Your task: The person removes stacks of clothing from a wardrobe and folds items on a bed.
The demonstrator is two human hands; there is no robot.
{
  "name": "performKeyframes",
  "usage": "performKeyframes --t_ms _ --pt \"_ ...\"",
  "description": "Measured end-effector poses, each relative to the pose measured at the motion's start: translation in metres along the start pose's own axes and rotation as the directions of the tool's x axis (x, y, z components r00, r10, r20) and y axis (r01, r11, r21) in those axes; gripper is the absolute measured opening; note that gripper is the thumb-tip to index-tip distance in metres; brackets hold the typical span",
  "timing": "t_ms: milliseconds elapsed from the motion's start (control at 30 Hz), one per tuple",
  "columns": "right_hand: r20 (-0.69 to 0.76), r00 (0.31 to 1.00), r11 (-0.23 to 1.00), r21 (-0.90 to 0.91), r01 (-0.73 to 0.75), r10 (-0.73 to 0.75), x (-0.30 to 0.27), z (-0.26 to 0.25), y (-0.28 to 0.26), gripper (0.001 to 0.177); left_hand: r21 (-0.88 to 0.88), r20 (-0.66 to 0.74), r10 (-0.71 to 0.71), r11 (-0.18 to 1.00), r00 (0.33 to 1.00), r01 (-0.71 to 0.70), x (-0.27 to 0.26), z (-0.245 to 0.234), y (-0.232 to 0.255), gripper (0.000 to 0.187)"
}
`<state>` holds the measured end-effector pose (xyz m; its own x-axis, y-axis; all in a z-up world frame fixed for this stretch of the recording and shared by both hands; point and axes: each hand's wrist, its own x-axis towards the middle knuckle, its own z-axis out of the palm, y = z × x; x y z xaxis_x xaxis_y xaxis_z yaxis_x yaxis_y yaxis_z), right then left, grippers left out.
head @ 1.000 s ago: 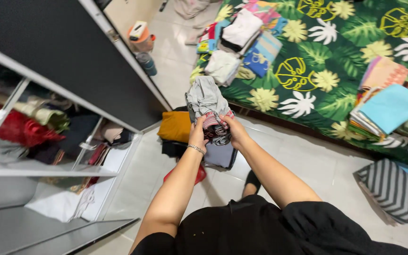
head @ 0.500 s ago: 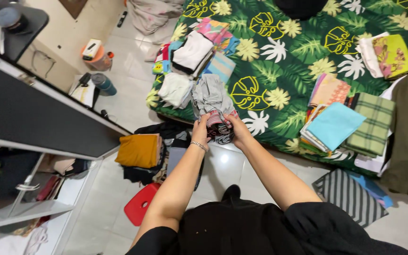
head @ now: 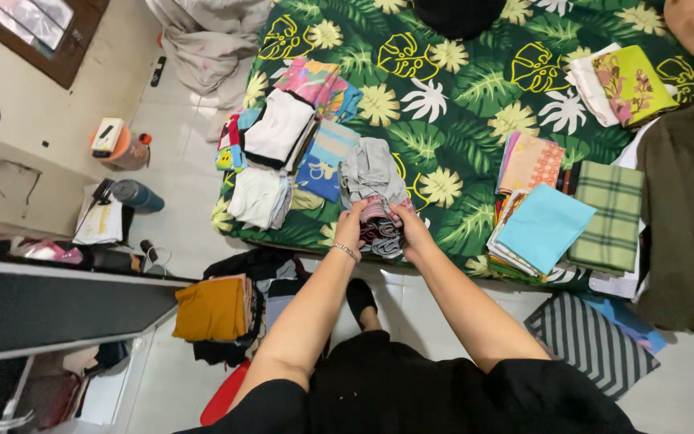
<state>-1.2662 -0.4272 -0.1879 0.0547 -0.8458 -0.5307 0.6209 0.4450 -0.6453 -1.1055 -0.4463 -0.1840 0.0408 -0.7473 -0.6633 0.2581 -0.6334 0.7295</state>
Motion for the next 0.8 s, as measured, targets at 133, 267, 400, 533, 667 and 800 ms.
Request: performKeyframes --t_ms 133,267,400,533,667,800 --pt "-0.021 1.0 1.0 0.028 0.013 -0.013 0.055 -0.006 -0.018 0.025 -0.009 0.042 -0.007 1.0 0.999 0.008 0.046 0.021 0.026 0.071" --pt "-0.004 1.0 0.999 0.053 0.011 -0.011 0.125 -0.012 -0.032 0.025 0.047 0.031 0.001 0.999 1.0 -0.003 0.102 0.038 0.055 0.072" --pt "-0.005 1.0 0.996 0.09 0.026 -0.026 0.178 -0.008 -0.046 0.027 0.086 0.013 0.003 0.996 1.0 -0.004 0.161 0.052 0.075 0.071" --pt "-0.009 1.0 0.988 0.155 0.026 -0.025 0.22 -0.002 -0.055 0.028 0.109 0.008 0.008 0.994 1.0 -0.009 0.208 0.058 0.085 0.07" --pt "0.0 0.999 0.991 0.125 0.046 -0.046 0.251 0.008 -0.057 0.028 0.059 0.016 0.023 0.998 1.0 -0.024 0.228 0.054 0.103 0.07" --pt "0.111 0.989 0.991 0.105 0.087 -0.099 0.267 0.009 -0.042 0.027 -0.06 0.02 0.031 0.998 0.999 -0.03 0.226 0.041 0.109 0.065"
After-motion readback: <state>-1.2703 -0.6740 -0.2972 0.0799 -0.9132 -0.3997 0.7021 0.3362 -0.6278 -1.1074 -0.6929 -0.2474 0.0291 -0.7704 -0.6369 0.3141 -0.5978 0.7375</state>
